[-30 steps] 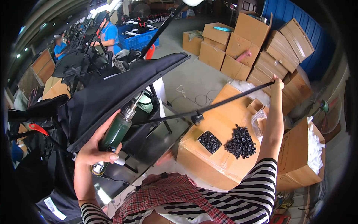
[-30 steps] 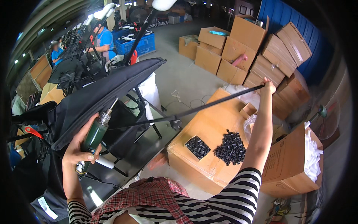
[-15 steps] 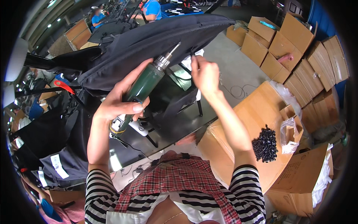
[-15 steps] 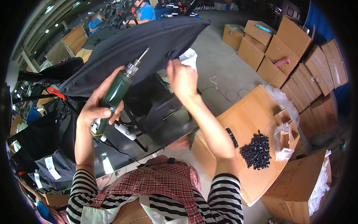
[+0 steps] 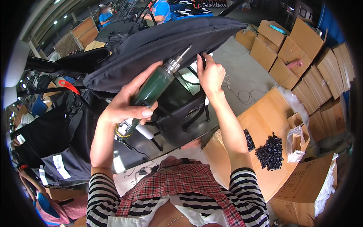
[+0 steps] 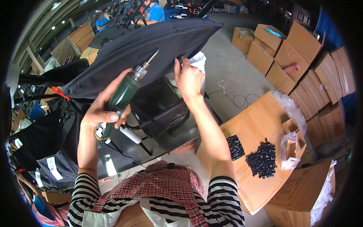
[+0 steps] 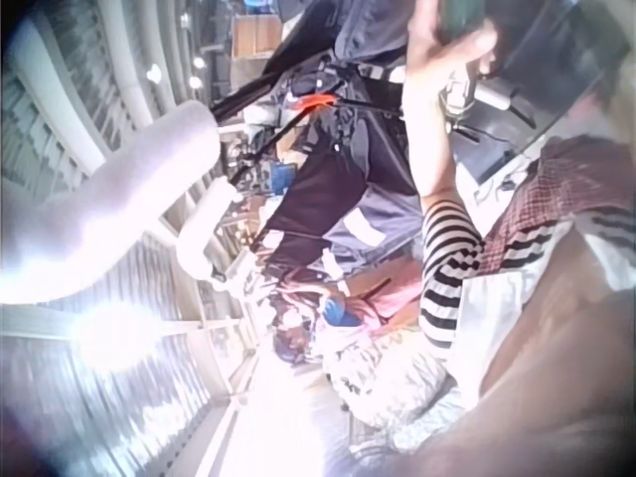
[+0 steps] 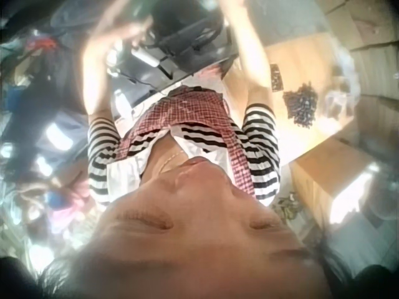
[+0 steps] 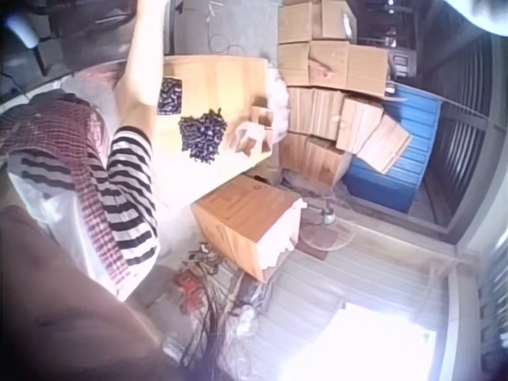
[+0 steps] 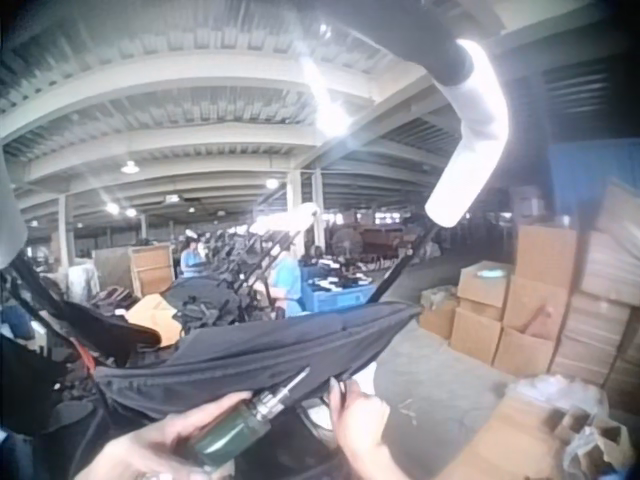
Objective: The person uses a green electric screwdriver to attach black fabric bags to a metal rack in a factory. They repeatedly pick small black fasteners from a cardboard box, insert them into the screwdriver, and drive them into the bag attachment points. The person moves along the rack, working on multiple bags in sequence.
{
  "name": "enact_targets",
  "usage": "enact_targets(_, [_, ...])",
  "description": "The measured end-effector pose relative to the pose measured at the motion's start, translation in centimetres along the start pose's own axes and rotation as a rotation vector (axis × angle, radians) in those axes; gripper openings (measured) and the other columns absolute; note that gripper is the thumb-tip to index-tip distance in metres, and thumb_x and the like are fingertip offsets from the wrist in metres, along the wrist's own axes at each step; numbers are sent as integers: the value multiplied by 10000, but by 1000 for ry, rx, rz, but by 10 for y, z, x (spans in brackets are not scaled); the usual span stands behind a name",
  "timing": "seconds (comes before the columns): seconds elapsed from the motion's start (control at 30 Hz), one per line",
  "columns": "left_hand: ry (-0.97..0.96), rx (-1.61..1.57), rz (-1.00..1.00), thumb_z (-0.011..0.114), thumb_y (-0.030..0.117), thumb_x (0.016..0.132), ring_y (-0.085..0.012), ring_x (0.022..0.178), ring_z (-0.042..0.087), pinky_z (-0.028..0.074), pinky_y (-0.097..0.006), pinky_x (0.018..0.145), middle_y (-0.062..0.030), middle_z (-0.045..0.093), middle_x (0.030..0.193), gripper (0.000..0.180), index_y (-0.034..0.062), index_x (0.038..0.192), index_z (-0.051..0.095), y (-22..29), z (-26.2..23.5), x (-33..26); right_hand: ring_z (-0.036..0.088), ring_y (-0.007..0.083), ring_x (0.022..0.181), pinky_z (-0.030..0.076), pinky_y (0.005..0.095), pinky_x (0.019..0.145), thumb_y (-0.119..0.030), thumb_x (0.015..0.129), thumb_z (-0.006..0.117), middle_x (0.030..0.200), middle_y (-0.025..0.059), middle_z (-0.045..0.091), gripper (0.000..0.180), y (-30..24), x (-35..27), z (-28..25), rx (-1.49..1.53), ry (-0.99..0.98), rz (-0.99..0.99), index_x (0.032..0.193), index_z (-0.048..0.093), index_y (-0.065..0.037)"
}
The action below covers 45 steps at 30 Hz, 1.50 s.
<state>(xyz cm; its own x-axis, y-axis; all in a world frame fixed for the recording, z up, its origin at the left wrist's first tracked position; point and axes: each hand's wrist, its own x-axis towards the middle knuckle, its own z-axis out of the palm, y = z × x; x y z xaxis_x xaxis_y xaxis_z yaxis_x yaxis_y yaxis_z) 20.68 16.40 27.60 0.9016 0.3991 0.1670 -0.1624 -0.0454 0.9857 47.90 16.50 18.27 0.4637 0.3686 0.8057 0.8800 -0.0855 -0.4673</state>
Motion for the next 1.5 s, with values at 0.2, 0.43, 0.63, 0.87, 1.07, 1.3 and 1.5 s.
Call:
enact_targets(0.2, [-3,0,40,784,115,762,-124,545,579,485,-241,545,-88,605,791,1057,106,1604,146,1,-7,4,694,347,633,552,444,649,-291,887,665,625,172,667,308,-6,17,13,10,-12,103,966,749,-6])
enact_targets(0.43, [4,14,21,781,114,765,-125,552,584,486,-247,540,-79,604,784,1053,108,1604,146,6,-9,8,680,410,628,562,475,643,-238,894,632,654,218,667,244,-1,11,16,84,93,94,941,737,-23])
enact_targets(0.63, [-8,-7,34,787,108,765,-128,582,597,489,-252,529,-78,604,799,1046,119,1604,162,0,-12,7,668,367,583,535,422,567,-191,937,655,627,193,649,184,-9,-14,1,90,109,55,917,735,-27])
enact_targets(0.87, [-17,1,26,782,96,775,-126,600,604,490,-256,527,-74,606,807,1038,120,1604,159,-2,-11,6,642,352,514,512,423,512,-217,933,671,556,151,618,192,-13,-5,17,39,140,-40,842,684,-48])
enact_targets(1.07, [-12,1,26,778,90,778,-120,602,604,490,-249,532,-69,612,812,1033,122,1605,159,-1,-10,8,658,344,525,533,457,534,-234,855,697,553,129,632,199,-5,9,27,28,209,19,777,627,-66])
enact_targets(1.3, [-28,-8,16,761,78,808,-113,601,598,488,-243,542,-64,612,816,1002,126,1606,157,-3,-8,10,673,468,669,547,539,673,-225,820,613,727,259,673,347,-4,25,20,-34,15,249,1066,526,3])
enact_targets(1.5, [-53,-21,-6,752,22,817,-92,622,580,486,-239,551,-52,613,847,997,139,1608,156,-5,-5,10,681,423,669,554,500,668,-150,791,641,669,216,666,184,14,16,5,95,-38,123,813,598,28])
